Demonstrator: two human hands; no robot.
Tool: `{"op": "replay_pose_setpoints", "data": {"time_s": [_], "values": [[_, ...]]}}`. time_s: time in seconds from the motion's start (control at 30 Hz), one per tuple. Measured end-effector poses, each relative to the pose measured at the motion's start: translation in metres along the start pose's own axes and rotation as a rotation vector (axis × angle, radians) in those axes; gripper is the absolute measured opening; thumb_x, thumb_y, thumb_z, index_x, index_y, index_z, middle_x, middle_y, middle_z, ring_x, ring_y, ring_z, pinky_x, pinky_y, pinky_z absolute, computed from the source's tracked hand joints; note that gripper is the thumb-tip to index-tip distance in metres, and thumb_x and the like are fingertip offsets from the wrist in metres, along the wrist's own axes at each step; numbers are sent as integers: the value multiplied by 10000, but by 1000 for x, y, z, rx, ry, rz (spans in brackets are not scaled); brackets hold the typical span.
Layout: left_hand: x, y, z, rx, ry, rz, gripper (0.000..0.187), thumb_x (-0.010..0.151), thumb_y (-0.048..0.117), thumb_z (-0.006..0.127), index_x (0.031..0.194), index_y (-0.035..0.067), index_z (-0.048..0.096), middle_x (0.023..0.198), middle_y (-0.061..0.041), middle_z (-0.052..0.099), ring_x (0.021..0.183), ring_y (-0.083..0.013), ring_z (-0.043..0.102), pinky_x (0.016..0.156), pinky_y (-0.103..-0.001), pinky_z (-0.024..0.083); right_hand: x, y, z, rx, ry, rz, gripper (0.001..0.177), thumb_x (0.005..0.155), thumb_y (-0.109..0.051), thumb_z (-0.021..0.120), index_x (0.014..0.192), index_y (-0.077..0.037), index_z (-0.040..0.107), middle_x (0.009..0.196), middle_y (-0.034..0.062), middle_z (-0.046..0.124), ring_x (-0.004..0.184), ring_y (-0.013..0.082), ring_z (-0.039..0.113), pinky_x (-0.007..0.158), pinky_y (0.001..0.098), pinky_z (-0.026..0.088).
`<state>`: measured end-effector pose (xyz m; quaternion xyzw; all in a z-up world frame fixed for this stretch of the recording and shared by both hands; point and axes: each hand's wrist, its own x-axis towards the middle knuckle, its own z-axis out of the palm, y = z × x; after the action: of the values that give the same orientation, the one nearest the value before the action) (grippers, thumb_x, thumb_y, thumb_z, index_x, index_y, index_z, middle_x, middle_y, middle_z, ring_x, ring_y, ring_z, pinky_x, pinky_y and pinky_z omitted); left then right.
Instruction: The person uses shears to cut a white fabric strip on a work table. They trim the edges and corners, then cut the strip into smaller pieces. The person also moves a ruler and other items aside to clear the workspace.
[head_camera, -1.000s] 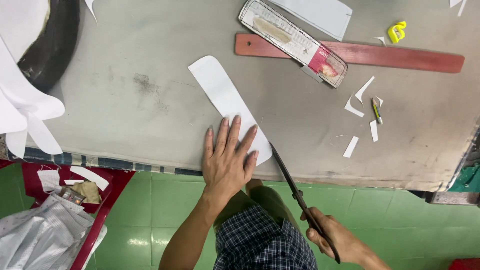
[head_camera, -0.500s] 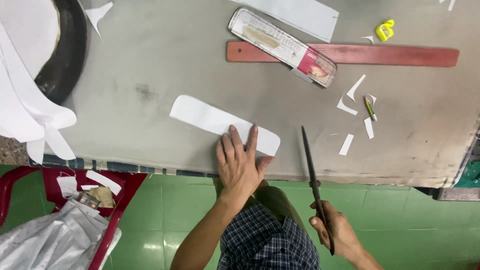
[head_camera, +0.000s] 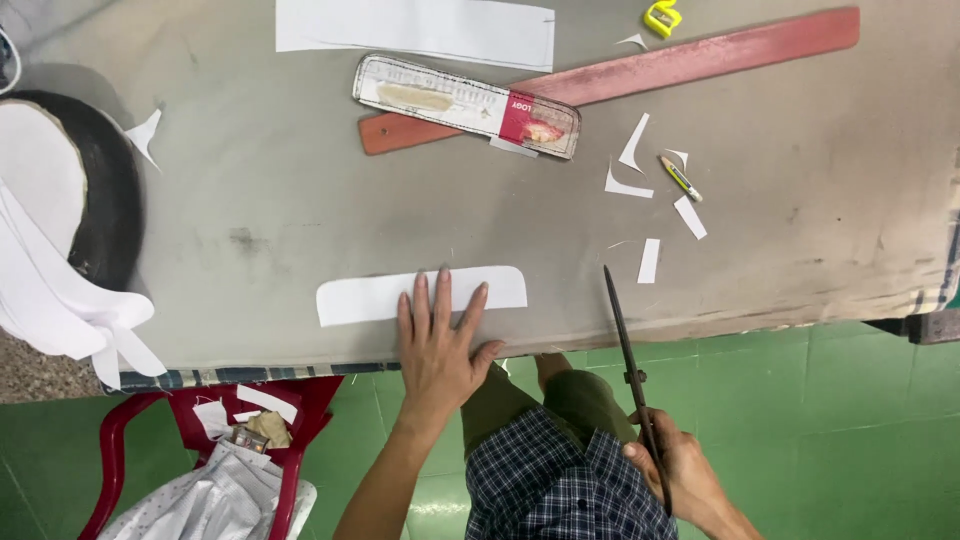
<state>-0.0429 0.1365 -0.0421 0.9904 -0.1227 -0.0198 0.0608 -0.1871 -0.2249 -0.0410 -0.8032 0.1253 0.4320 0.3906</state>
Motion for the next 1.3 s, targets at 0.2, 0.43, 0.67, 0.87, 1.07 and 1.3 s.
{"op": "replay_pose_setpoints", "data": {"time_s": [0.2,0.43,0.67,0.87,1.07,1.3], "values": [[-5,21,5,-45,-13,-104,753,1005,738,236,1606,307,376,1661,-209,309,1520,-482,311,1226,-633,288,-12,17,15,62,-66,43,539,919,-458,658,1315,-107,554,534,-18,552,360,115,527,338,307,445],[3,46,9,-103,38,28,748,1045,683,320,1590,179,416,1649,-135,383,1536,-344,351,1230,-595,285,-23,-5,17,15,-133,131,495,914,-479,660,1273,-142,610,814,27,772,669,159,712,590,336,525],[4,45,18,-73,17,11,754,1042,714,299,1627,240,344,1685,-120,305,1566,-346,274,1263,-584,228,-27,2,29,29,-150,99,604,898,-559,626,1323,-130,603,736,23,688,612,150,648,563,321,476],[-31,39,23,-207,315,127,613,1062,578,463,1418,88,557,1492,-183,511,1423,-373,453,1200,-568,342,-28,3,29,-19,-142,134,601,888,-593,582,1318,-173,590,751,53,727,606,183,694,579,344,480],[-52,27,19,-242,634,167,377,1039,370,577,1041,51,778,1149,-147,758,1102,-316,714,996,-448,564,-30,8,23,-74,-124,128,579,900,-593,554,1318,-193,575,701,41,695,576,176,660,567,334,469],[-46,18,14,-136,658,-53,454,1052,421,507,1083,52,770,1194,-159,714,1139,-313,642,982,-452,554,-29,13,18,-128,-133,133,547,935,-557,550,1332,-180,535,743,51,667,640,173,674,608,351,466]]}}
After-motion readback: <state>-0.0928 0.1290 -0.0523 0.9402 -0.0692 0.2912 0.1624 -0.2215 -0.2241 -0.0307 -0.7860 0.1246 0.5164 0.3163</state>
